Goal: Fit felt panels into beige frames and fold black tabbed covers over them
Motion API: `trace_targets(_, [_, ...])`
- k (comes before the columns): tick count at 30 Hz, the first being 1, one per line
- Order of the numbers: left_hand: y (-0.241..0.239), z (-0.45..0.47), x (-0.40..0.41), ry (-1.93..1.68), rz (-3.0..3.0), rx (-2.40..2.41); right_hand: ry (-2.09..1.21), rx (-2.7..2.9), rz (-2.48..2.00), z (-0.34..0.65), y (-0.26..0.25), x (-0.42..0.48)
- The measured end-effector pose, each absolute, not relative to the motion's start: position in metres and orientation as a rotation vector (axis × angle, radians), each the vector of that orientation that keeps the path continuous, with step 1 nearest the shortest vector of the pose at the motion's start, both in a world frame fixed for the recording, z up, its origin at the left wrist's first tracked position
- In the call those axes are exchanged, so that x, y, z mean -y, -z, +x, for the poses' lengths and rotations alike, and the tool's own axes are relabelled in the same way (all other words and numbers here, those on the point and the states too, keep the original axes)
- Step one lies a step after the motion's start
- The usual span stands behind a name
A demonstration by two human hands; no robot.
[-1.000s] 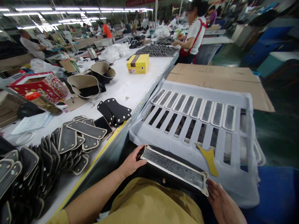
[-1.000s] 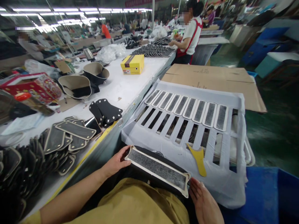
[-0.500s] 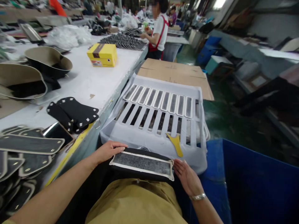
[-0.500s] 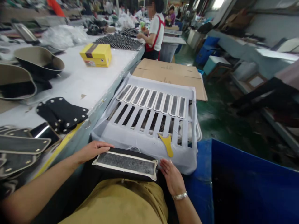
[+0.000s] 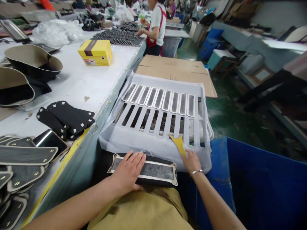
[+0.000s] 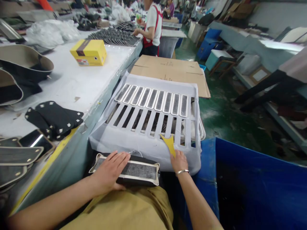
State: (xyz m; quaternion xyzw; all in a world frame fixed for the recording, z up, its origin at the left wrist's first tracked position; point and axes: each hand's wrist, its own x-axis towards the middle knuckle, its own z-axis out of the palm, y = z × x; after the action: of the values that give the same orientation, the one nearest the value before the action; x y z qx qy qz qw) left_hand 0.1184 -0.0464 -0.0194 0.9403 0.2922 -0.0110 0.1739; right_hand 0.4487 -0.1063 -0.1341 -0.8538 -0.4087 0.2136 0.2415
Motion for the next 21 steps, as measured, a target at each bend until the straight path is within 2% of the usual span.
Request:
trace_targets(8, [0.014,0.143,0.048,0.097,2.668,-0.943,-0.584,1.249,-2.605,0.481,0.164,0.064])
trace_targets(21, [0.016,0.153,0.044,0.083,2.7,-0.872,-0.755,1.3,-2.839,0.487,0.171,0.035])
